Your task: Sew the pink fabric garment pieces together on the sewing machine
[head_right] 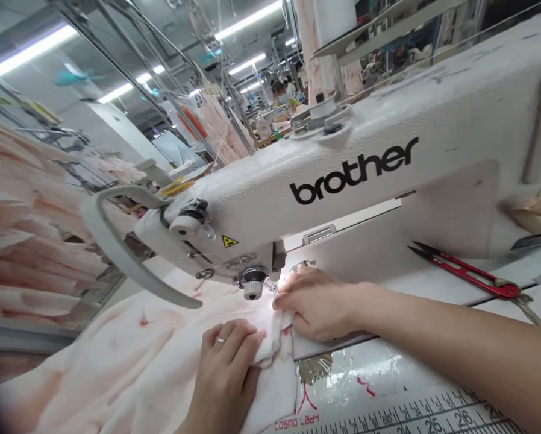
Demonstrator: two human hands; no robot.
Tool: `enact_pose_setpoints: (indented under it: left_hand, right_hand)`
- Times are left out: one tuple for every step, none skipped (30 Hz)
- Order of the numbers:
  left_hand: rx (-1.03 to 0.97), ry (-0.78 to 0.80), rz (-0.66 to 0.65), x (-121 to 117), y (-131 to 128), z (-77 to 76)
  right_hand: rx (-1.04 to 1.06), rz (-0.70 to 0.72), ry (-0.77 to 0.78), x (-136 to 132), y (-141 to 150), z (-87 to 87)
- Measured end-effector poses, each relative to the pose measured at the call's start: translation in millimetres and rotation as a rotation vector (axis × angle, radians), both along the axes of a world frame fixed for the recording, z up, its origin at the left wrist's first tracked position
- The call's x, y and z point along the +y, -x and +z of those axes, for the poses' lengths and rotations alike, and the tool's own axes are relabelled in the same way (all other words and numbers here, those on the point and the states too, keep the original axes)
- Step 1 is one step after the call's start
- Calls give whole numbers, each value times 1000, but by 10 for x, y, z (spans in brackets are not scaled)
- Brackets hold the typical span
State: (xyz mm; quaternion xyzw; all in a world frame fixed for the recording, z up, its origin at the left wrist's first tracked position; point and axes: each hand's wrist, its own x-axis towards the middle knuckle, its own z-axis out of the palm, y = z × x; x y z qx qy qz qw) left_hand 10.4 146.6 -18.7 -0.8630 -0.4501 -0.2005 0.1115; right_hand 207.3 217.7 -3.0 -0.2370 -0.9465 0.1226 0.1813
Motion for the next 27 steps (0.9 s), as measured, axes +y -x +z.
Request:
enact_pose_setpoints:
  left_hand:
    - [-5,-24,-51,9,39,-5]
    - [-1,-42,-106,25,72,2]
    - [13,-51,-160,45,97,15]
    - [34,-50,-210,66,115,30]
    - [60,-45,-254,85,127,40]
    - [84,-41,-282,101,134,42]
    - [104,-45,-293,112,137,33]
    - [117,-60,-292,118,135,13]
    - [123,-85,-279,122,129,-17]
    - [122,-114,-259,124,120,-52]
    - [103,-160,-237,126,108,-90]
    - [79,-201,-215,131,95,-125]
    - [54,-233,-199,139,82,-155]
    - [32,-253,-184,151,70,-177]
    - [18,-261,-172,166,60,-191]
    - [12,-261,-164,185,51,-198]
    - [7,-259,-152,205,45,-200]
    - [-2,-263,-144,227,41,-200]
    - [-21,-282,-143,248,40,-197]
    - [-33,-290,-143,268,40,-195]
    - [-38,-285,-145,286,42,-193]
    - [-38,-264,-144,301,45,-191]
    - [-32,-233,-142,314,50,-189]
    - [-31,-206,-141,323,55,-184]
    - [-39,-185,-145,330,61,-178]
    - [-50,-163,-150,333,67,-168]
    - [-58,-138,-155,334,72,-156]
  right_hand:
    - [-6,-6,0,-12,3,0]
    - [-12,-13,-2,-22,8,-3]
    - [-17,-16,-4,-33,13,-10]
    - [-20,-12,-7,-43,19,-21]
    - [-20,-7,-13,-54,24,-36]
    - [-15,0,-24,-66,28,-54]
    - [-7,4,-38,-80,32,-74]
    - [0,7,-50,-93,36,-94]
    - [4,6,-60,-106,39,-112]
    - [1,1,-67,-118,43,-126]
    - [-8,-2,-68,-127,48,-135]
    - [-24,-5,-65,-134,53,-140]
    - [-41,-9,-62,-138,60,-138]
    - [-49,-17,-62,-139,68,-133]
    - [-46,-29,-69,-138,76,-124]
    - [-32,-48,-83,-135,86,-114]
    - [-15,-72,-104,-130,95,-104]
    - [0,-97,-127,-123,104,-96]
    - [6,-115,-145,-115,112,-91]
    - [1,-129,-160,-103,119,-89]
    - [-12,-144,-168,-89,126,-91]
    - [-29,-150,-172,-73,131,-97]
    - [-45,-149,-175,-53,135,-106]
    - [-53,-145,-180,-33,138,-118]
    - [-51,-141,-188,-12,139,-132]
    - [-41,-136,-193,8,139,-148]
    - [-28,-131,-191,25,138,-163]
